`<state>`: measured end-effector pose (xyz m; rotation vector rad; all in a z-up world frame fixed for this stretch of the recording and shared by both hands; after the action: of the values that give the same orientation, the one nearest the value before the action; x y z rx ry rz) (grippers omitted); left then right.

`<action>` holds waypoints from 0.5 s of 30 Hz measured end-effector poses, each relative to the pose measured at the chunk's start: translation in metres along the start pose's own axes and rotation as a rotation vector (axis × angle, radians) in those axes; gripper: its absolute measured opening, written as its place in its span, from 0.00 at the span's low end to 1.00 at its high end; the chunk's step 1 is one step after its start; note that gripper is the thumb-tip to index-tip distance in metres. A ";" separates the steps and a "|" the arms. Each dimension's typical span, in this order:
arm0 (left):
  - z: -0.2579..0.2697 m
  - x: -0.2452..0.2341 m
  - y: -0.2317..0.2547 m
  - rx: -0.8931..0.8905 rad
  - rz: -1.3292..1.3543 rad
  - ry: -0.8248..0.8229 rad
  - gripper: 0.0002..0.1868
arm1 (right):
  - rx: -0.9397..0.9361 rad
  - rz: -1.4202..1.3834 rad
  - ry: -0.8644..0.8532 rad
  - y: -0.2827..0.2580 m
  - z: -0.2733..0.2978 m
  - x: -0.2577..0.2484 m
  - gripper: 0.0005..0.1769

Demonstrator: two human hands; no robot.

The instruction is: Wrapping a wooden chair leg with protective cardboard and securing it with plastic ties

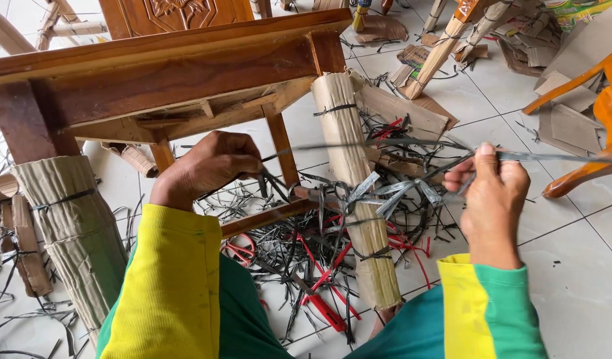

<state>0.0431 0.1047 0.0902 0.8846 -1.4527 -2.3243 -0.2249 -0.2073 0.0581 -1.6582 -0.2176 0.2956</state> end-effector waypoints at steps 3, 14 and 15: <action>-0.013 0.013 -0.006 0.147 0.276 -0.121 0.04 | 0.074 0.493 -0.230 -0.009 0.004 -0.003 0.20; -0.004 0.097 0.021 0.347 0.345 -0.524 0.08 | -1.129 0.656 -0.445 -0.082 0.109 0.069 0.22; 0.001 0.103 0.024 0.350 0.422 -0.561 0.08 | -1.236 0.727 -0.554 -0.073 0.115 0.085 0.27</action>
<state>-0.0405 0.0419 0.0747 -0.0528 -2.0636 -2.1052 -0.1783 -0.0639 0.1143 -2.8147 -0.2099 1.3875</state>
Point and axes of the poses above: each hand's wrist, its own z-axis away from the middle knuckle, its own x-axis out of the palm, y = z × x, the point moved 6 cm from there along -z, towards the middle knuckle, and after that the axes turned 5 degrees about z, right-handed, at the moved point
